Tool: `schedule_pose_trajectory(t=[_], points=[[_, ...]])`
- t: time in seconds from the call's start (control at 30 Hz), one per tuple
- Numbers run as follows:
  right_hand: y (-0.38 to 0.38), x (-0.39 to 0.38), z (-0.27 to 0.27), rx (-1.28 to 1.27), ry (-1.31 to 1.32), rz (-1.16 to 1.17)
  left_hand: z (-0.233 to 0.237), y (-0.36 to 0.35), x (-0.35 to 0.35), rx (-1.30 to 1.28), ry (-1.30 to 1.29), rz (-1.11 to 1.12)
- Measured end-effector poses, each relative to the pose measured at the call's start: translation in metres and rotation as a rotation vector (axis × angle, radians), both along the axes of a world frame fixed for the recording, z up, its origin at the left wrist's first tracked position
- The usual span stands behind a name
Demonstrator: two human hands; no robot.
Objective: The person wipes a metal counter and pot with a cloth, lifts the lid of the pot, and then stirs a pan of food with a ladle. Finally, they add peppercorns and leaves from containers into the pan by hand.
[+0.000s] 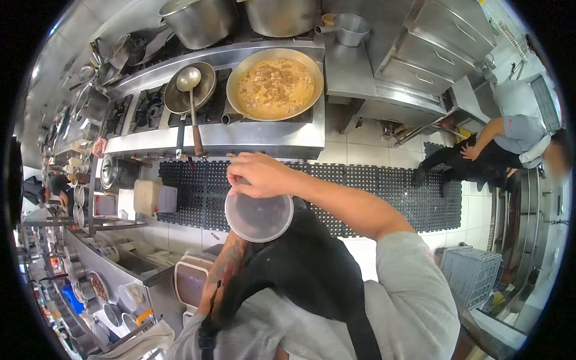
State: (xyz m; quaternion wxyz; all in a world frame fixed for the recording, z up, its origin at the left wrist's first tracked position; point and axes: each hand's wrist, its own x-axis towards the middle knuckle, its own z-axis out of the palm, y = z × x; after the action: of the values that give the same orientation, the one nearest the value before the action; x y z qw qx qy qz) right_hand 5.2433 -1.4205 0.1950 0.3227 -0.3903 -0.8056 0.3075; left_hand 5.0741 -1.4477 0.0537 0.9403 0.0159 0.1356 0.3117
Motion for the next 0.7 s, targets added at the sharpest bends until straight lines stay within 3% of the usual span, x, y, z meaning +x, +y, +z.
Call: schedule_pose_trajectory(t=[0.03, 0.27, 0.43, 0.53, 0.67, 0.7], points=[[0.004, 0.003, -0.001, 0.092, -0.036, 0.005, 0.002, 0.004, 0.002, 0.002, 0.003, 0.006], [0.018, 0.018, 0.012, 0.053, -0.13, -0.044, 0.016, 0.025, 0.011, 0.035, -0.021, 0.016], [0.023, 0.007, 0.006, 0.291, -0.274, -0.111, 0.019, 0.031, 0.007, 0.042, -0.031, 0.004], [0.03, -0.002, 0.009, 0.306, -0.256, -0.136, 0.014, 0.032, 0.0, 0.019, -0.027, 0.004], [0.037, -0.007, 0.049, 0.177, -0.351, -0.155, 0.002, 0.038, -0.018, -0.074, -0.002, 0.061], [0.039, -0.003, 0.06, 0.198, -0.378, -0.278, 0.017, 0.041, -0.02, -0.05, 0.009, 0.082]])
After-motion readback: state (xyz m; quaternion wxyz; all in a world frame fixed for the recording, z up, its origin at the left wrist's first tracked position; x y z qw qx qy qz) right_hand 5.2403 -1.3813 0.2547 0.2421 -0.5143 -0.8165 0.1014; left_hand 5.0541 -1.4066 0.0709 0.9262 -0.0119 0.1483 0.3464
